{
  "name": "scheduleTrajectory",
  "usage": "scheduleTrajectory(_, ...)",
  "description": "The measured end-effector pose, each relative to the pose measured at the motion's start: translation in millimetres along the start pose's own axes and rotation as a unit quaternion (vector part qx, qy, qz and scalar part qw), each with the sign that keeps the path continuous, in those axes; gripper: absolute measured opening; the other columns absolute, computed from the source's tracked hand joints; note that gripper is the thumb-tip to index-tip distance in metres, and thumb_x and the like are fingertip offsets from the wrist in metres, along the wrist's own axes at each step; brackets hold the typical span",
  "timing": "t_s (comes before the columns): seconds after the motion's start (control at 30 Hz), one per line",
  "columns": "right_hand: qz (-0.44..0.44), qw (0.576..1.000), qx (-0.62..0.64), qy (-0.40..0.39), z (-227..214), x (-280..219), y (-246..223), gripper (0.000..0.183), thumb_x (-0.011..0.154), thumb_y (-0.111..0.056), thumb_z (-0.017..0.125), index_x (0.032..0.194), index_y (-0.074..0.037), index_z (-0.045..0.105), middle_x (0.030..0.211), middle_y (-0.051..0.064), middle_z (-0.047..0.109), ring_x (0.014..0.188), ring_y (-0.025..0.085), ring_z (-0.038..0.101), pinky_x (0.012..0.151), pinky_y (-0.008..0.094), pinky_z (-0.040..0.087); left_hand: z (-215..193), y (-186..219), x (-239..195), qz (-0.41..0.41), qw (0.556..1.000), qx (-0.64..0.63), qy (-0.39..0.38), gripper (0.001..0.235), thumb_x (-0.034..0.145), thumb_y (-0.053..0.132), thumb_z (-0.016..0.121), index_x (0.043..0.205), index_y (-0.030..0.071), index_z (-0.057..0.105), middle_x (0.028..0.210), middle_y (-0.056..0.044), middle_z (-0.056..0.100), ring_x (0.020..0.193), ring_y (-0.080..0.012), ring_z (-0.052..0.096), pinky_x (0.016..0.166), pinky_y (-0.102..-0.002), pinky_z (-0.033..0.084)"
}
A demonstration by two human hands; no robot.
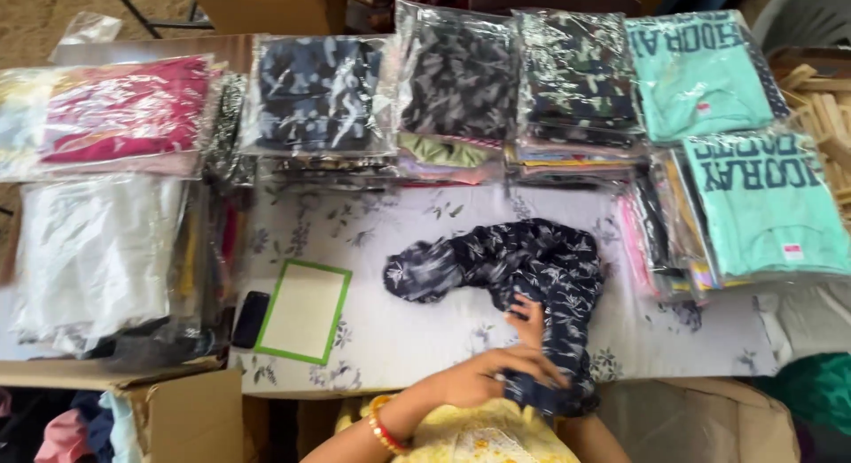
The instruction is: The person folds a navy floral-print shirt on a table, folding it lengthwise and then into a compact square. They wrap the folded shirt in a clear plastic bag and set it with other bagged shirts. They then take a plain navy shirt from a cardboard box, lay it flat, and fold it in the same way.
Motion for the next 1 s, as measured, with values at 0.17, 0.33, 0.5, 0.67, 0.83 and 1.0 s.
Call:
scheduleTrajectory(0.17,-0.040,0.997,-0.021,0.057,-47.0,10.1,-72.6,0.057,0.080,-0.009,0.076,0.131,-0.001,0.055,0.136,0.015,0.063,0.116,0.026,0.063,0.098,0.039,0.050,-34.3,7.8,-25.3,-0.058,0.988,-0.066,0.123,0.046,0.078,-0.010,0.046,0.117,-0.002,0.069,0.137,-0.017,0.064,0.133,-0.0307,0.057,0.120,-0.044,0.042)
scheduleTrajectory(0.33,-0.096,0.988,-0.047,0.109,-76.7,42.6,-124.7,0.050,0.084,-0.013,0.072,0.132,-0.005,0.059,0.136,0.015,0.064,0.125,0.029,0.060,0.112,0.040,0.043,-85.5,55.7,-78.2,0.012,0.923,0.035,0.383,0.026,0.104,0.011,0.056,0.118,-0.005,0.071,0.133,-0.022,0.067,0.123,-0.0311,0.065,0.111,-0.044,0.049)
scheduleTrajectory(0.5,-0.187,0.914,-0.273,0.236,-112.6,69.9,-191.9,0.058,0.076,-0.002,0.074,0.133,-0.001,0.061,0.131,0.017,0.064,0.130,0.035,0.053,0.118,0.048,0.033,-116.2,120.4,-130.1,0.265,0.793,-0.108,0.538,0.041,0.104,0.032,0.061,0.138,0.008,0.059,0.142,-0.009,0.060,0.130,-0.0246,0.061,0.115,-0.044,0.049)
scheduleTrajectory(0.67,-0.121,0.942,-0.143,0.278,-103.7,64.3,-257.7,0.056,0.088,-0.014,0.080,0.138,-0.004,0.056,0.132,0.013,0.061,0.123,0.030,0.055,0.103,0.040,0.043,-198.5,25.7,-238.9,0.099,0.646,-0.065,0.754,0.052,0.096,0.021,0.057,0.148,0.016,0.051,0.126,-0.007,0.063,0.111,-0.0220,0.061,0.095,-0.040,0.050)
scheduleTrajectory(0.83,-0.121,0.960,-0.217,0.131,-67.9,39.5,-210.6,0.064,0.077,-0.009,0.082,0.137,-0.012,0.059,0.132,0.009,0.064,0.123,0.026,0.060,0.108,0.039,0.047,-200.6,-104.4,-288.2,-0.124,0.537,0.047,0.833,0.066,0.089,0.006,0.068,0.151,0.017,0.045,0.130,-0.001,0.051,0.110,-0.0186,0.054,0.086,-0.036,0.047)
scheduleTrajectory(1.0,-0.033,0.859,-0.476,-0.183,-2.4,-10.6,-226.5,0.105,0.054,-0.011,0.098,0.147,-0.028,0.053,0.154,0.017,0.044,0.146,0.036,0.033,0.111,0.054,0.029,-157.5,-152.4,-241.4,-0.353,0.595,0.466,0.551,0.072,0.069,0.027,0.090,0.135,0.021,0.061,0.141,-0.011,0.049,0.132,-0.0349,0.043,0.112,-0.057,0.031)
Point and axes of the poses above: each hand's wrist, its own x-axis towards the middle knuckle, its own z-axis out of the palm, y = z × x, the point moved 3 cm from there along x, towards the middle knuckle
